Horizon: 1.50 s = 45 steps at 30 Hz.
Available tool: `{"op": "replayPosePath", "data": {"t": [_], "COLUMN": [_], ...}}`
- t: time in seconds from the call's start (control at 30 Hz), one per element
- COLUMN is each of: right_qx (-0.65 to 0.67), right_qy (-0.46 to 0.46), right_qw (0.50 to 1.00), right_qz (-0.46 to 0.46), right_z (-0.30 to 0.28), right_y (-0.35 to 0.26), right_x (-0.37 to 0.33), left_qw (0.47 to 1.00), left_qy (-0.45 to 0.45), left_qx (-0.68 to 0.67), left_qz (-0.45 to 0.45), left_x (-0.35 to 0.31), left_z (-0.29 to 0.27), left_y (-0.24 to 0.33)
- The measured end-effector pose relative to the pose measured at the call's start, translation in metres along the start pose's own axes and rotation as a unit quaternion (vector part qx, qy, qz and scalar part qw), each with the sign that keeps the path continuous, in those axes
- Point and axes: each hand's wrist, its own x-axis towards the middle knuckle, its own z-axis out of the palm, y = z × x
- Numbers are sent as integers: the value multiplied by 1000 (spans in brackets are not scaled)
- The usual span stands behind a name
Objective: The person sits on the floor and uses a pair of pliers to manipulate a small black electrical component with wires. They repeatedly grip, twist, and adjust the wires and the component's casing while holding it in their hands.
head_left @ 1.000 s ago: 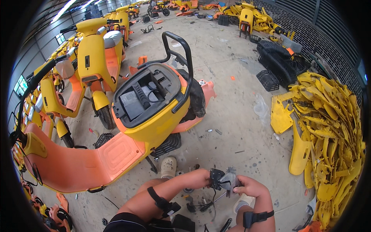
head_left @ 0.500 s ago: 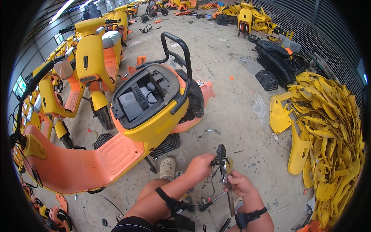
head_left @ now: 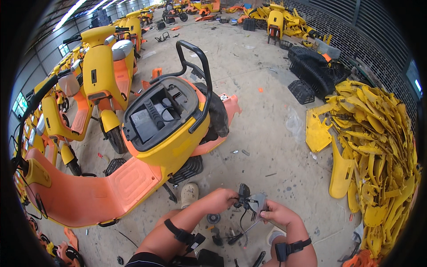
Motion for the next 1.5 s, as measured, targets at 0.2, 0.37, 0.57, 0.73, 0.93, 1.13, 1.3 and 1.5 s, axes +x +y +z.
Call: {"op": "replayPosePath", "data": {"t": [0.2,0.37,0.57,0.73,0.93,1.13,1.3,1.5], "right_qx": [50,39,47,75,64,115,49,126], "right_qy": [-36,-54,-56,-44,2,68,67,46], "right_qw": [998,998,997,996,995,987,991,982], "right_qz": [-20,-22,-2,-23,-81,-89,-107,-131], "right_z": [3,5,2,-2,-2,15,11,27], "right_y": [6,6,4,5,-1,-33,-23,-28], "right_x": [0,0,-2,-3,12,1,2,-3], "left_qw": [994,998,991,982,962,968,943,903], "left_qy": [-25,-26,27,89,237,227,296,373], "left_qx": [-101,-16,25,85,106,47,68,123], "left_qz": [-16,55,131,141,85,92,139,175], "left_x": [-7,-10,-9,5,16,28,29,33], "left_z": [-1,-1,-1,2,13,-1,5,10], "left_y": [4,2,3,14,21,27,25,36]}}
